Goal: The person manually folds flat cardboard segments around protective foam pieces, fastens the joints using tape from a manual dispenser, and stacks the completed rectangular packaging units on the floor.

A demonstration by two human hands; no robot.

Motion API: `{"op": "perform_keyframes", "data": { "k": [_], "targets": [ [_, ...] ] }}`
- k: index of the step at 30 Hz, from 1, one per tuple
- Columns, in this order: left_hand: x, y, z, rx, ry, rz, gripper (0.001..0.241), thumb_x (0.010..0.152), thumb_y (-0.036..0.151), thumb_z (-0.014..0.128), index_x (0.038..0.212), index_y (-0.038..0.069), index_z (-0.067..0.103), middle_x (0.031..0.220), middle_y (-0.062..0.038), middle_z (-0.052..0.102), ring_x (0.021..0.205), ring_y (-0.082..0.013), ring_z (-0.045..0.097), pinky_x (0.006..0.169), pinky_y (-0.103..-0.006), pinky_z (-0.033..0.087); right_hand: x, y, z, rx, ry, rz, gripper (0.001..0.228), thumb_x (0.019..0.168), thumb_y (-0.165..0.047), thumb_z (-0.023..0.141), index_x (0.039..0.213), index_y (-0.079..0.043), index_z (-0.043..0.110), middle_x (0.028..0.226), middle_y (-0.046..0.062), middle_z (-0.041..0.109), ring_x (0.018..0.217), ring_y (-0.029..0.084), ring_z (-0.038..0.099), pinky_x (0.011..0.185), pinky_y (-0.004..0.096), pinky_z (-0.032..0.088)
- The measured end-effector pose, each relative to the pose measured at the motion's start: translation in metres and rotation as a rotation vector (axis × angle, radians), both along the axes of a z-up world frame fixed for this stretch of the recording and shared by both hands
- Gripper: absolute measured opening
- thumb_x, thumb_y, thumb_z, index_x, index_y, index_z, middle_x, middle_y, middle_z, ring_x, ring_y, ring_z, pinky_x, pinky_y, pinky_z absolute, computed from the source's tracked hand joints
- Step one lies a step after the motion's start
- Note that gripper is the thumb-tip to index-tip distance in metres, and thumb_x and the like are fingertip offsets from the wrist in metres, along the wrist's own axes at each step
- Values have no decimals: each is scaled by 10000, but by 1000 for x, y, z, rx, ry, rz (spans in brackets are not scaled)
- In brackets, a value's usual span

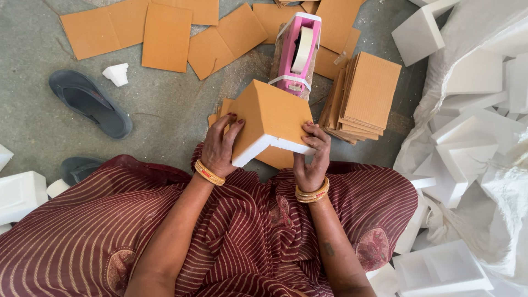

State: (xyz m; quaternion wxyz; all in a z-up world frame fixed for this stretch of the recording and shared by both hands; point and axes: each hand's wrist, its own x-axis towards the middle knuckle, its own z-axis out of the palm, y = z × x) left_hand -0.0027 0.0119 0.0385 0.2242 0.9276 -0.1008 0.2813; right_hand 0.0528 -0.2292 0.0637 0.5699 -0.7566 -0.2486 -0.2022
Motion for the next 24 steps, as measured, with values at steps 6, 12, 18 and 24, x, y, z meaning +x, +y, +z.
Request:
{"op": "perform_keyframes", "data": {
  "k": [6, 12, 18, 24],
  "targets": [
    [-1, 2, 0, -1, -14, 7, 877, 881, 462, 813, 1529, 155, 309, 1447, -184, 409, 1347, -381, 496, 1122, -517, 445, 0, 1, 1, -17, -74, 0, 398, 895, 164, 656, 1148, -89, 482, 1344, 152, 552, 1372, 314, 554, 1268, 509, 404],
    [-1, 5, 4, 20, -59, -6, 914, 853, 440, 863, 1526, 176, 303, 1494, -151, 393, 1386, -352, 484, 1149, -517, 417, 0, 0, -1, -18, -127, -39, 442, 849, 191, 637, 1120, -111, 463, 1356, 138, 508, 1402, 317, 501, 1260, 509, 397],
    [0, 7, 12, 28, 1, -13, 1014, 751, 354, 906, 1536, 180, 288, 1533, -146, 373, 1400, -359, 468, 1163, -536, 400, 7, -2, -8, -25, -127, -54, 427, 855, 177, 644, 1138, -112, 506, 1360, 140, 521, 1420, 313, 494, 1258, 513, 424],
    [8, 12, 22, -182, 376, -79, 867, 765, 272, 819, 1510, 64, 427, 1484, -177, 526, 1364, -362, 536, 1162, -496, 412, 31, -17, -13, -49, 146, -115, 404, 926, 42, 673, 1309, -50, 583, 1238, 140, 652, 1167, 235, 627, 1011, 424, 555]
  ]
}}
